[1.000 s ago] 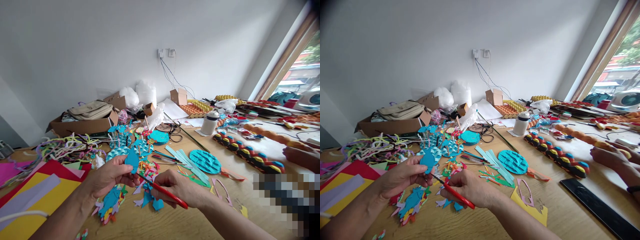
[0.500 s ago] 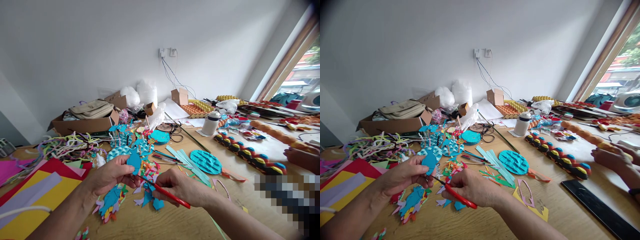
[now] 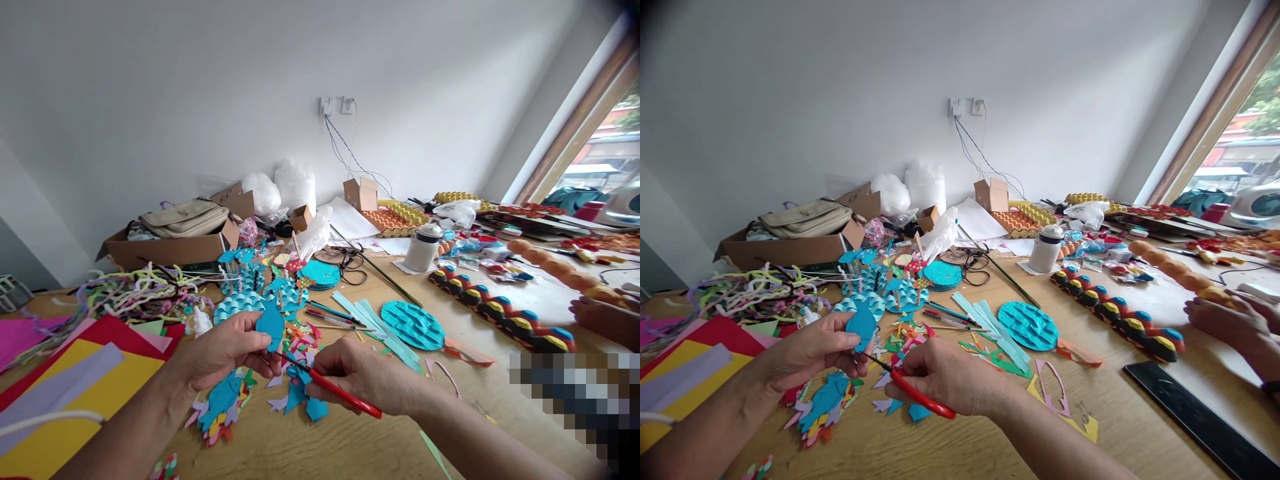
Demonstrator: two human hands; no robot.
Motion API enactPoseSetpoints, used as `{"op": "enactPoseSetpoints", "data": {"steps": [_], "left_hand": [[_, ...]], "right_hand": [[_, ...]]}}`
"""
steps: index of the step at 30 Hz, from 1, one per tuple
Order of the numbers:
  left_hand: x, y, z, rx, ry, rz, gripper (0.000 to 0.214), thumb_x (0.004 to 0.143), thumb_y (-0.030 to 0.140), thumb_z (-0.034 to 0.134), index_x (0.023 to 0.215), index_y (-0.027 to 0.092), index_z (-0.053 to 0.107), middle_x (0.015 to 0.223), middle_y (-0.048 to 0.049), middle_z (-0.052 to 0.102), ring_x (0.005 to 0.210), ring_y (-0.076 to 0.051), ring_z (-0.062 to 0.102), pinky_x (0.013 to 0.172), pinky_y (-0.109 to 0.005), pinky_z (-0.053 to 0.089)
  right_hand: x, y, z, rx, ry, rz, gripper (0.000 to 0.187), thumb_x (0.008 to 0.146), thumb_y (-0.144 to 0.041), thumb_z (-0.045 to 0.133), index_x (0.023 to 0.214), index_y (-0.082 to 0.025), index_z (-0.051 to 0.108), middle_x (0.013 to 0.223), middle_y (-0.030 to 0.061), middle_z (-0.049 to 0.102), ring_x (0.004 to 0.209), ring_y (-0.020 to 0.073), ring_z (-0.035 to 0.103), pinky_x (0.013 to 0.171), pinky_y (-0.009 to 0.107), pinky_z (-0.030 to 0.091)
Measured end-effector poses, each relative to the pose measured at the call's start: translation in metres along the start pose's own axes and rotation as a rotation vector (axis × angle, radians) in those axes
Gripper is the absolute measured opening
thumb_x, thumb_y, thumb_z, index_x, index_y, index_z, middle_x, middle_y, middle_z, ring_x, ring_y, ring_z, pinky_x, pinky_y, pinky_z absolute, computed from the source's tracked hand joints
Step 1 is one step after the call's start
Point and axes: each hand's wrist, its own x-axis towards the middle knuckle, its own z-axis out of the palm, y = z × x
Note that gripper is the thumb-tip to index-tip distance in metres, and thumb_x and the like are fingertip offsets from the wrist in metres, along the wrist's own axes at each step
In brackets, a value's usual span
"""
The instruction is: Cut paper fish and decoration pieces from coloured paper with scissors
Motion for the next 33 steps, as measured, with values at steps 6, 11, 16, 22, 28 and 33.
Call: {"op": "enactPoseSetpoints", "data": {"steps": [6,11,16,22,28,33], "left_hand": [[0.0017,-0.002,-0.0021,-0.001,-0.005,0.002,0.006,0.068,0.021,0.061,0.068,0.015,0.059,0.063,-0.0023,0.069,0.058,-0.015,0.065,0.055,-0.023,0.05],[0.0018,-0.0014,-0.0012,-0.012,-0.007,0.002,0.006,0.068,0.021,0.061,0.067,0.016,0.058,0.063,-0.0015,0.069,0.058,-0.014,0.065,0.055,-0.022,0.05],[0.0023,-0.0025,-0.0009,-0.003,-0.008,0.006,0.005,0.07,0.02,0.06,0.067,0.016,0.058,0.063,-0.0013,0.069,0.058,-0.013,0.065,0.055,-0.021,0.05],[0.0011,-0.0035,-0.002,-0.014,0.005,0.011,0.006,0.07,0.02,0.06,0.065,0.016,0.057,0.062,-0.0014,0.069,0.058,-0.014,0.065,0.055,-0.022,0.05],[0.0017,-0.0025,-0.0017,-0.018,-0.001,0.01,0.006,0.07,0.02,0.06,0.067,0.016,0.057,0.063,-0.0017,0.069,0.058,-0.014,0.065,0.056,-0.022,0.05],[0.0015,-0.0026,-0.0007,-0.024,-0.012,0.011,0.006,0.07,0.019,0.06,0.065,0.016,0.057,0.063,-0.0013,0.068,0.058,-0.014,0.065,0.055,-0.022,0.05]], "right_hand": [[0.0009,0.0003,0.001,0.007,0.0,0.008,0.035,0.077,-0.041,0.046,0.054,-0.016,0.04,0.047,-0.0057,0.038,0.042,0.0036,0.028,0.037,0.016,0.017],[0.0012,-0.0005,0.0028,0.031,0.0,0.021,0.034,0.077,-0.04,0.047,0.054,-0.016,0.042,0.047,-0.0055,0.037,0.043,0.004,0.028,0.038,0.016,0.017],[0.0012,0.001,0.0036,0.048,0.015,-0.015,0.034,0.078,-0.039,0.046,0.054,-0.016,0.04,0.05,-0.0055,0.034,0.046,0.0043,0.027,0.038,0.015,0.017],[0.002,0.0014,0.0044,0.032,0.044,-0.041,0.034,0.079,-0.038,0.046,0.054,-0.015,0.041,0.05,-0.0055,0.034,0.046,0.0042,0.028,0.038,0.015,0.018],[0.0014,-0.0017,0.0039,0.065,0.026,-0.012,0.031,0.077,-0.036,0.048,0.055,-0.015,0.047,0.046,-0.0057,0.036,0.042,0.0038,0.029,0.037,0.014,0.019],[-0.0001,-0.0026,0.0019,0.085,0.007,-0.015,0.03,0.077,-0.035,0.048,0.055,-0.014,0.048,0.045,-0.006,0.038,0.042,0.0034,0.03,0.037,0.014,0.019]]}}
